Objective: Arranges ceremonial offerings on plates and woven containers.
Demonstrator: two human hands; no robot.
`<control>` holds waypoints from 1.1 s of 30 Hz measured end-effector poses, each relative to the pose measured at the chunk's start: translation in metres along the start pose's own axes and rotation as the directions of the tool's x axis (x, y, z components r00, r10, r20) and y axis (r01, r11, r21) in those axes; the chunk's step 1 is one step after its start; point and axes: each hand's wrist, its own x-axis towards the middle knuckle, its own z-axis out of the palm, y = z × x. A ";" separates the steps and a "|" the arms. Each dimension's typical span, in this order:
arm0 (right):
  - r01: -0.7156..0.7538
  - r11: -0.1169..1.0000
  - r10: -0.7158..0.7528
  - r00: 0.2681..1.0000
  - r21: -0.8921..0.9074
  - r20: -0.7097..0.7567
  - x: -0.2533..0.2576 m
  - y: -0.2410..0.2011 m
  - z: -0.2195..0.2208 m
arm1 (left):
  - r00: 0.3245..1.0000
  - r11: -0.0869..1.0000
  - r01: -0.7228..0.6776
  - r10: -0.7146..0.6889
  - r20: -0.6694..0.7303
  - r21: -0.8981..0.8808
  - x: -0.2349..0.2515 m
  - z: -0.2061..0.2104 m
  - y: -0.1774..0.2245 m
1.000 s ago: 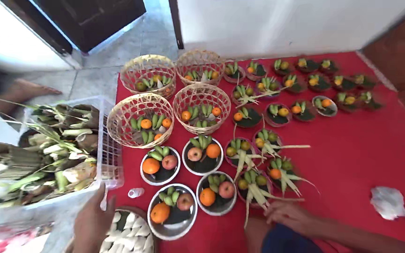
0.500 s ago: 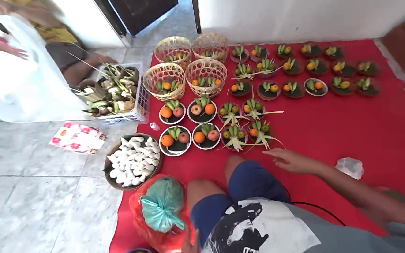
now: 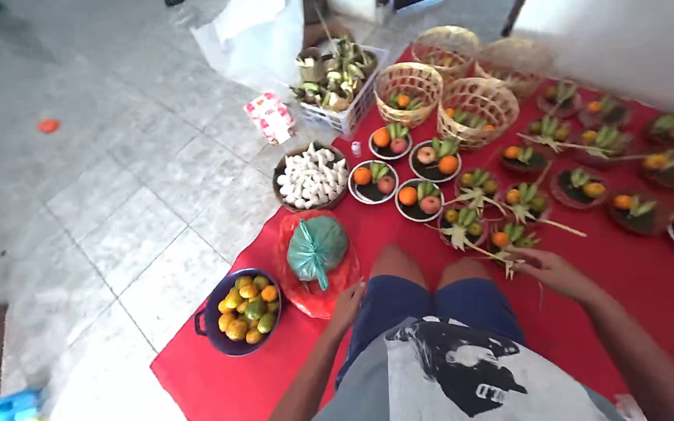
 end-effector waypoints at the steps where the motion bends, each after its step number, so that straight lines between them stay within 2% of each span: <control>1: 0.010 0.999 -0.009 0.999 -0.044 0.037 0.029 -0.008 -0.009 | 0.999 0.998 -0.019 0.017 -0.035 -0.052 0.007 0.004 0.001; 4: 0.010 0.991 0.003 0.995 -0.134 0.096 0.139 -0.037 -0.014 | 0.972 0.991 -0.094 0.070 -0.226 -0.097 0.046 0.011 0.007; 8: -0.016 0.982 0.044 0.989 -0.188 0.143 0.276 -0.082 0.036 | 0.896 0.983 -0.162 0.183 -0.404 0.087 0.154 -0.020 0.045; 11: 0.068 0.974 -0.017 0.973 -0.216 0.230 0.365 -0.109 0.090 | 0.870 0.968 -0.086 0.187 -0.455 0.235 0.256 -0.067 0.064; 13: 0.190 0.955 -0.125 0.955 -0.228 0.270 0.427 -0.119 0.127 | 0.836 0.956 -0.055 0.202 -0.511 0.289 0.317 -0.097 0.063; 16: 0.300 0.905 -0.222 0.938 -0.301 0.268 0.504 -0.153 0.172 | 0.844 0.944 0.084 0.102 -0.526 0.318 0.395 -0.138 0.066; 17: 0.310 0.900 -0.241 0.940 -0.305 0.243 0.521 -0.168 0.185 | 0.856 0.926 0.131 0.075 -0.511 0.355 0.413 -0.149 0.069; 19: 0.267 0.899 -0.175 0.945 -0.347 0.275 0.555 -0.201 0.199 | 0.885 0.876 0.175 0.060 -0.462 0.450 0.444 -0.167 0.076; 21: 0.363 0.854 -0.277 0.923 -0.372 0.267 0.602 -0.198 0.226 | 0.907 0.827 0.187 0.061 -0.416 0.529 0.472 -0.182 0.080; 23: 0.435 0.786 -0.307 0.892 -0.440 0.333 0.631 -0.197 0.243 | 0.932 0.781 0.198 0.036 -0.360 0.592 0.493 -0.193 0.083; 26: 0.463 0.679 -0.204 0.864 -0.570 0.460 0.651 -0.210 0.252 | 0.958 0.681 0.257 -0.087 -0.272 0.686 0.507 -0.201 0.093; 29: 0.453 0.584 -0.105 0.865 -0.673 0.491 0.663 -0.217 0.251 | 0.942 0.574 0.337 -0.200 -0.271 0.747 0.520 -0.196 0.115; 31: 0.408 0.629 -0.062 0.875 -0.662 0.480 0.669 -0.225 0.242 | 0.922 0.523 0.386 -0.248 -0.297 0.760 0.530 -0.196 0.123; 33: 0.298 0.794 -0.053 0.903 -0.530 0.427 0.672 -0.229 0.233 | 0.917 0.544 0.398 -0.261 -0.301 0.739 0.535 -0.204 0.118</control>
